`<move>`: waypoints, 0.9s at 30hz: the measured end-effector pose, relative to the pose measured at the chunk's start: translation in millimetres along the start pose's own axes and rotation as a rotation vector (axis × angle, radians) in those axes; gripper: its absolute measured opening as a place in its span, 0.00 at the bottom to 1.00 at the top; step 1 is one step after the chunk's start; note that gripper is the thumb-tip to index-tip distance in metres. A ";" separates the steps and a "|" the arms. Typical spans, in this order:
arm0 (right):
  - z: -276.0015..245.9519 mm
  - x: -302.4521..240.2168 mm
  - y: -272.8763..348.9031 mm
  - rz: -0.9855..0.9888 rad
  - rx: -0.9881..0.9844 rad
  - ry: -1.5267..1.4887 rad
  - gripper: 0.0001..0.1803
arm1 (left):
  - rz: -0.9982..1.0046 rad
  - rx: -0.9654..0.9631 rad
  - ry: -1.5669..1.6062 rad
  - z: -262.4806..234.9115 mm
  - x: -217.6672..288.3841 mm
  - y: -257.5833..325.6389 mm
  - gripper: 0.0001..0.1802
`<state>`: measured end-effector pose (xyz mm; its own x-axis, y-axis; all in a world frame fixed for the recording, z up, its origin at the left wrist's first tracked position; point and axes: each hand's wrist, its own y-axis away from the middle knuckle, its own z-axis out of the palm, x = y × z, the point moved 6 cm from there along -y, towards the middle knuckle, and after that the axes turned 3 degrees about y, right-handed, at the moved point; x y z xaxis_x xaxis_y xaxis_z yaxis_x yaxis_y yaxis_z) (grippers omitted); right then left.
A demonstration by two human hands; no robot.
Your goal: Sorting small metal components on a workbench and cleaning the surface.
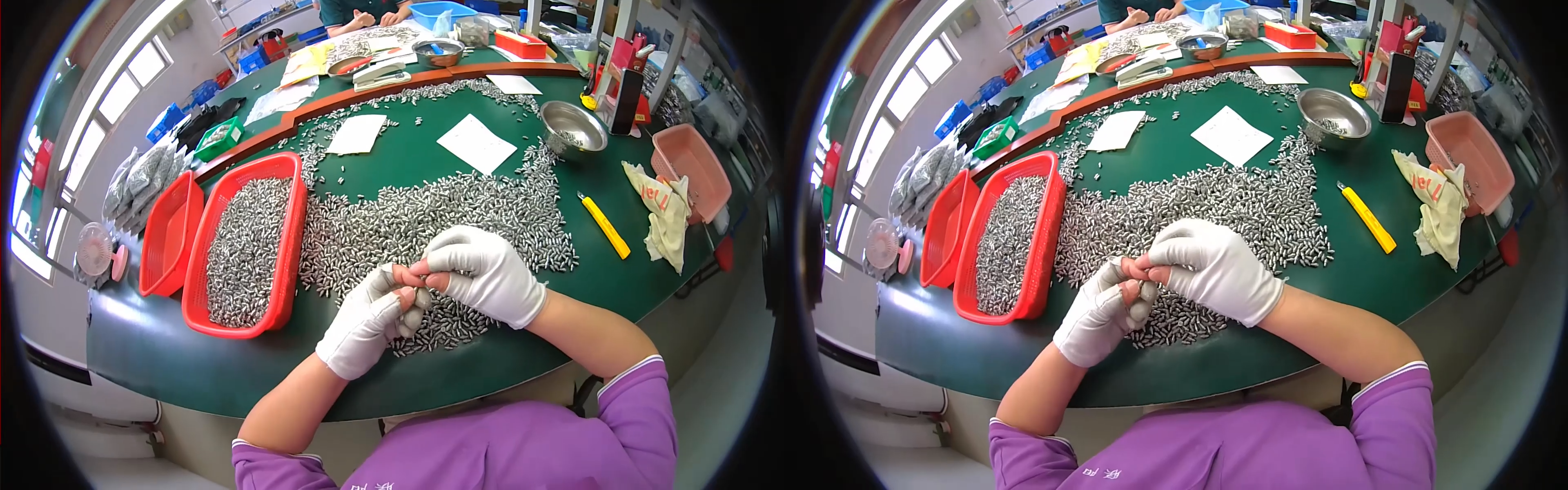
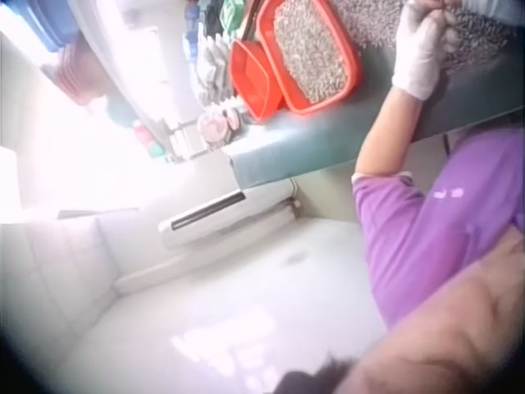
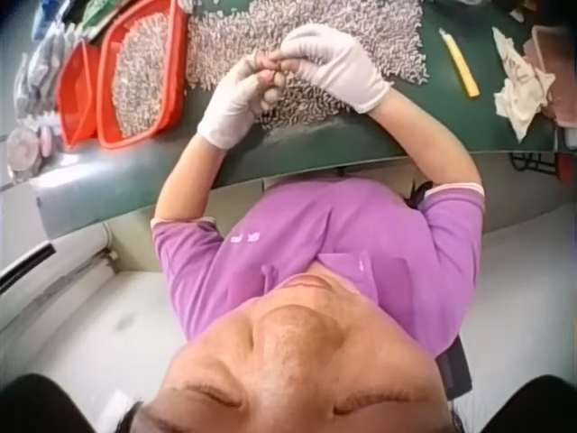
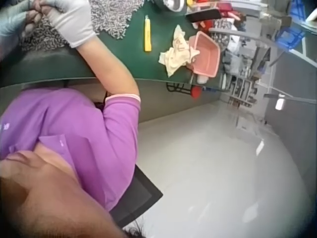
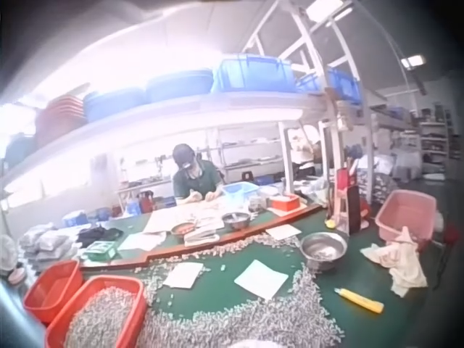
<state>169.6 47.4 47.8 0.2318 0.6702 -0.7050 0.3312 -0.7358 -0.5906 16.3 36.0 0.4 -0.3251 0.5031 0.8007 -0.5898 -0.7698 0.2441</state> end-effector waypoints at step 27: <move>13.4 11.6 4.0 0.027 -0.147 -0.141 0.11 | -0.093 -0.093 0.061 6.1 -8.1 -3.7 0.17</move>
<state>161.4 50.9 32.0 0.1155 0.6223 -0.7742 0.4586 -0.7248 -0.5142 25.6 32.3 -3.6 -0.3083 0.5960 0.7414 -0.6843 -0.6804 0.2623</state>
